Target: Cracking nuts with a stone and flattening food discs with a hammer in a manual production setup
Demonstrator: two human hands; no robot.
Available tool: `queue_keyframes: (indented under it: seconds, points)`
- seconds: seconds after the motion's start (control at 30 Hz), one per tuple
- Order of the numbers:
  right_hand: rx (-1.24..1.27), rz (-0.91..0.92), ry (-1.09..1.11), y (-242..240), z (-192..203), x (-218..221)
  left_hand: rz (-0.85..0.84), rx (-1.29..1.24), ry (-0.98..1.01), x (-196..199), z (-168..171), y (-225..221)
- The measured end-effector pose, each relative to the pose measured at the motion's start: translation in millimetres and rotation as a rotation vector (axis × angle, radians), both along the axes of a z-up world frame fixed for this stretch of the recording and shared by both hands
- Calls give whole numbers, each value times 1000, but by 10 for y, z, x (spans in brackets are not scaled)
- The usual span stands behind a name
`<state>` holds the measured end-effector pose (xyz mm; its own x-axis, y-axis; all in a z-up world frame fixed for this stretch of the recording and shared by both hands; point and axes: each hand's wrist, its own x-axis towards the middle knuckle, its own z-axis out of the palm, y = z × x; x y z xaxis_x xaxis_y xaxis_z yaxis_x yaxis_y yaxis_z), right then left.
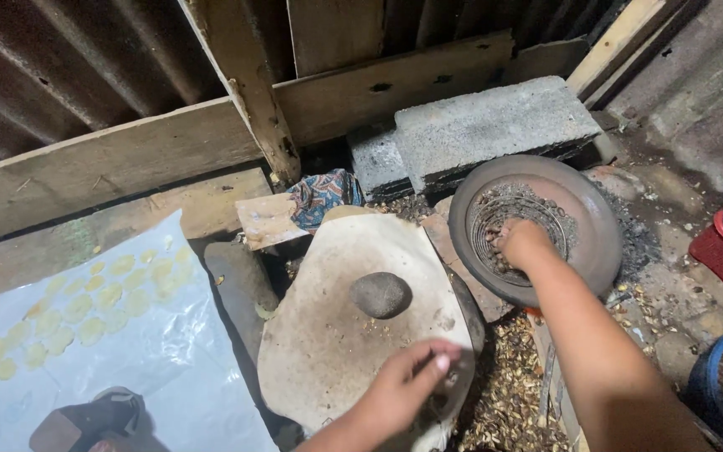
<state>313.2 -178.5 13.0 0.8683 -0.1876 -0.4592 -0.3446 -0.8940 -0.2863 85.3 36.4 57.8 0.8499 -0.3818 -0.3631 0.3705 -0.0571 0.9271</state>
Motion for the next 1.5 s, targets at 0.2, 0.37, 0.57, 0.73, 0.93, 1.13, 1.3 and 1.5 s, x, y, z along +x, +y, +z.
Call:
queue_keyframes:
  seconds: [0.2,0.37,0.57,0.73,0.93,1.13,1.3,1.5]
  points:
    - [111,-6,-71,-291,25,-18,189,73,53,462,-71,-154]
    - [332,147,138,737,1237,-1005,543,-727,468,388,-160,-49]
    - [105,857,-226,1253,623,-1093,963,-888,648,-67,-584,556]
    - [234,1047,-445,1270,67,-1189,961,-602,593,-436,-833,851]
    - [319,798,-151,752,-5,-1708,559,235,198,-372,-924,917]
    - [1159,-352,138,608,269,-1931,201,857,-638,33,-833,675]
    - [181,390,-314,523,-100,-1876,275,892,-896,210,-1380,688]
    - [-5,478,-157,504,-238,-1772,300,889,-762,-60,-976,795]
